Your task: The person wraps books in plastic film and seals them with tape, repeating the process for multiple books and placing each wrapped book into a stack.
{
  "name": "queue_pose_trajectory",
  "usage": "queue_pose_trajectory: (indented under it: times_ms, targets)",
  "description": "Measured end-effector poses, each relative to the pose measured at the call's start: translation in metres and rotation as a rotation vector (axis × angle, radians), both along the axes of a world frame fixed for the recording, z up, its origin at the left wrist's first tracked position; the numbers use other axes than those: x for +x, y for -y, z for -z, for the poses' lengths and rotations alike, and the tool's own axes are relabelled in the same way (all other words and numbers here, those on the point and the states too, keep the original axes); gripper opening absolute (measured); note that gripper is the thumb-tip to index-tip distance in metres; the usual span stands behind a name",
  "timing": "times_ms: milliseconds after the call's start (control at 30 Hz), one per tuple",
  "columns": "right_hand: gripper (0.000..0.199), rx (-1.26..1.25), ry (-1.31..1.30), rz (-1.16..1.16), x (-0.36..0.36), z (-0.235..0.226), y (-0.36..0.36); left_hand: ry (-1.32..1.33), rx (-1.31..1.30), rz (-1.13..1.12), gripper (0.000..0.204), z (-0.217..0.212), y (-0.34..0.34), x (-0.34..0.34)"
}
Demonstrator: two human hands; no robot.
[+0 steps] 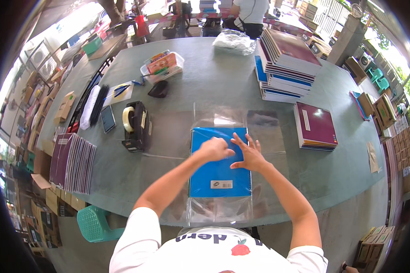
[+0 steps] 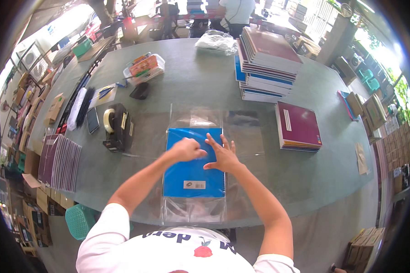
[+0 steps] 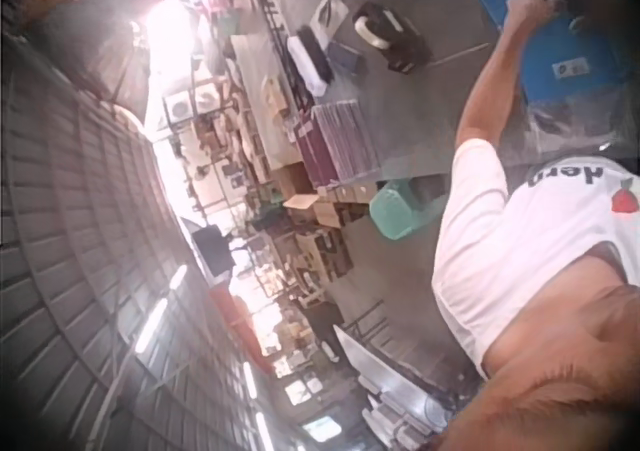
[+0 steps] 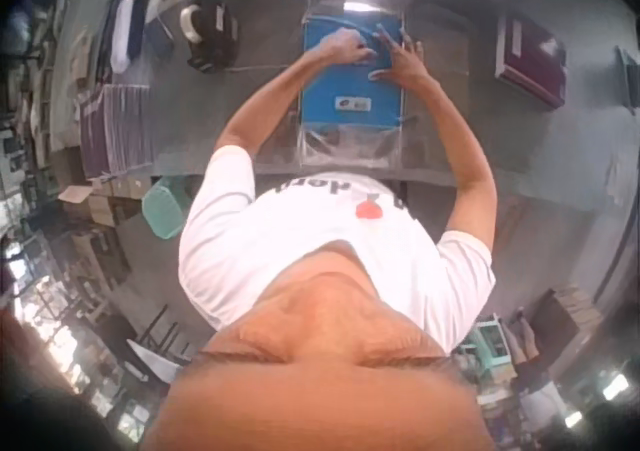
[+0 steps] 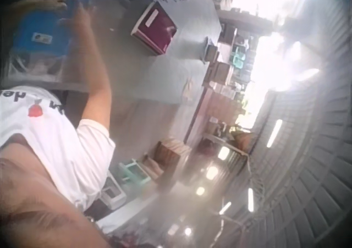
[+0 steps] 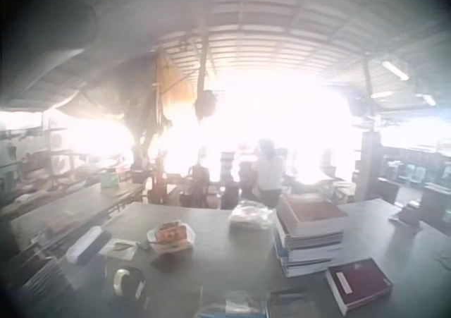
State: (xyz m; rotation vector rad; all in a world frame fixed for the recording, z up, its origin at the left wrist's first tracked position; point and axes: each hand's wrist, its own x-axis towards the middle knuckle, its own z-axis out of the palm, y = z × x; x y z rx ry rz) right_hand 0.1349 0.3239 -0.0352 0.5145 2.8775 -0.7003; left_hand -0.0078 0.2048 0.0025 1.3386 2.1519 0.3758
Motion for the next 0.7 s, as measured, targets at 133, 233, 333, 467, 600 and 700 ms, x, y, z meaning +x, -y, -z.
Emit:
queue_pose_trajectory:
  times_ms: [133, 233, 333, 467, 600, 700]
  targets:
    - [0.119, -0.068, 0.047, -0.016, -0.001, -0.004, 0.0, -0.111, 0.074, -0.02, 0.048, 0.038, -0.034, 0.011]
    - [0.116, -0.031, -0.076, 0.019, 0.009, 0.005, -0.001, -0.226, -0.102, -0.092, 0.062, 0.002, -0.022, 0.0]
    - [0.106, -0.225, -0.321, 0.323, 0.024, 0.03, -0.018, -0.214, 0.205, -0.368, 0.077, 0.024, 0.036, -0.045]
    - [0.087, -0.483, -0.316, 0.44, 0.018, 0.063, -0.003, -0.097, 0.397, -0.71, 0.071, 0.11, 0.09, -0.036]
    - [0.087, -0.397, -0.564, 0.619, 0.023, 0.055, 0.019, 0.953, 0.697, -0.948, 0.08, 0.038, 0.082, 0.003]
    - [0.086, -1.213, -0.68, 0.697, 0.039, -0.017, 0.033, 1.017, 0.85, -0.775, 0.089, -0.016, 0.093, 0.02]
